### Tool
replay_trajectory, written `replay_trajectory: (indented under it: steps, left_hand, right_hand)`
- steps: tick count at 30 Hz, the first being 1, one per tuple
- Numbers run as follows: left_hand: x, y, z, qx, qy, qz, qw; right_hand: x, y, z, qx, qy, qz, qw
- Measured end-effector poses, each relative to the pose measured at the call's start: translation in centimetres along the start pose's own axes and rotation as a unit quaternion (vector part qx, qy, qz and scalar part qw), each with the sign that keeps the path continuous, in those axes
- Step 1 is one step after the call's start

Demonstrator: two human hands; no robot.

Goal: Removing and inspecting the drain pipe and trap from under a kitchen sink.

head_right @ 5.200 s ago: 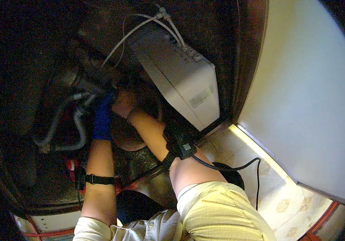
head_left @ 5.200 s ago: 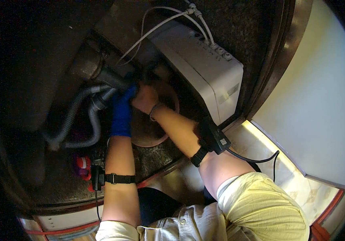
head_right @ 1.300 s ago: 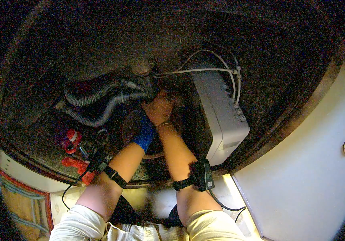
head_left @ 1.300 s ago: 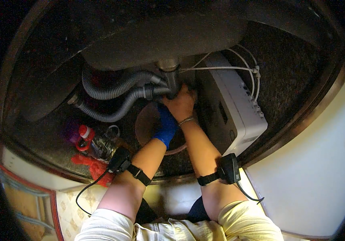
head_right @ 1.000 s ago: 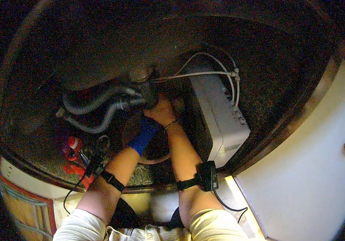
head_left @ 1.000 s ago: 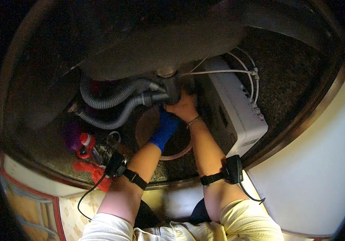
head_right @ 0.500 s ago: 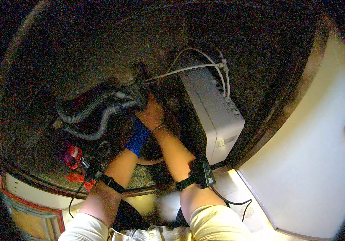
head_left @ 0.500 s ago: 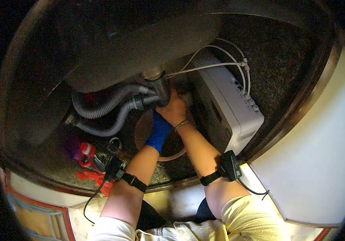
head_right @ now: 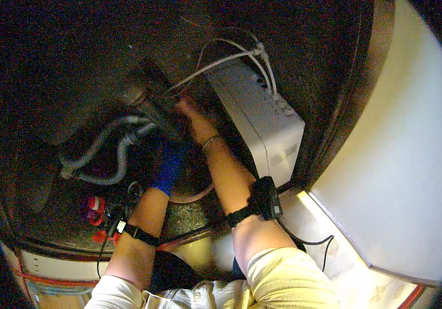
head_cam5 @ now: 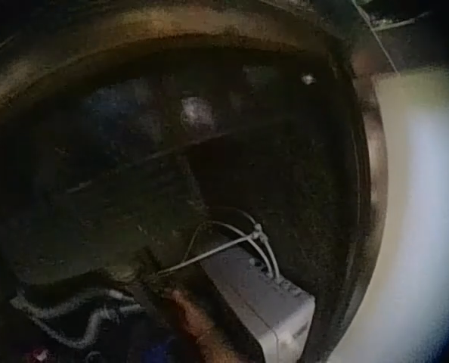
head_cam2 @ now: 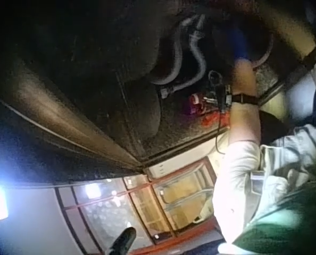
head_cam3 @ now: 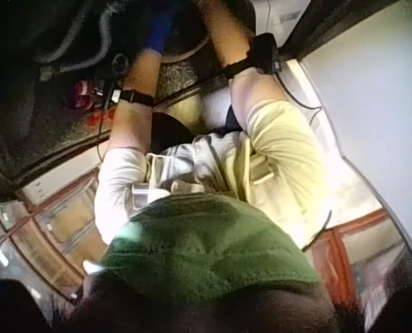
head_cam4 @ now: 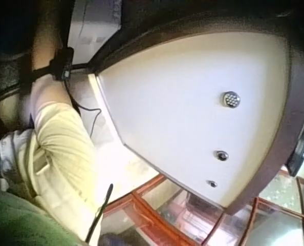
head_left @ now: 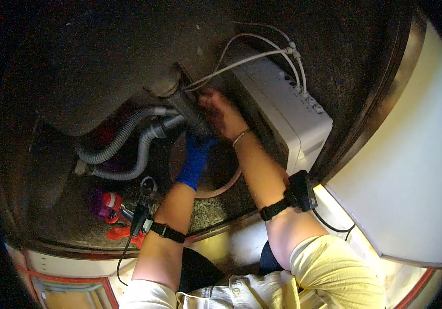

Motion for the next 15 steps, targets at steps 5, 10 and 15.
replay_trajectory:
  steps: [5,10,15]
  left_hand:
    - [3.3,0.5,-1.6,-0.057,0.021,-0.009,0.998]
    - [3.0,-0.6,-0.8,-0.056,0.082,-0.002,0.995]
    - [4.4,-1.4,-1.2,-0.001,0.097,0.019,0.995]
  right_hand:
    - [-2.6,-0.6,-1.7,-0.086,0.086,0.148,0.981]
    - [-4.0,-1.4,-2.9,-0.077,-0.006,0.150,0.986]
    - [-3.0,-2.2,-1.9,0.086,-0.079,0.089,0.989]
Point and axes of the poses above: each hand's wrist, its own y-axis towards the middle knuckle, its own z-axis out of the palm, x = y × z, the point moved 5 cm from there along y, towards the middle knuckle, and after that the axes turned 3 degrees about x, right-handed, at the moved point
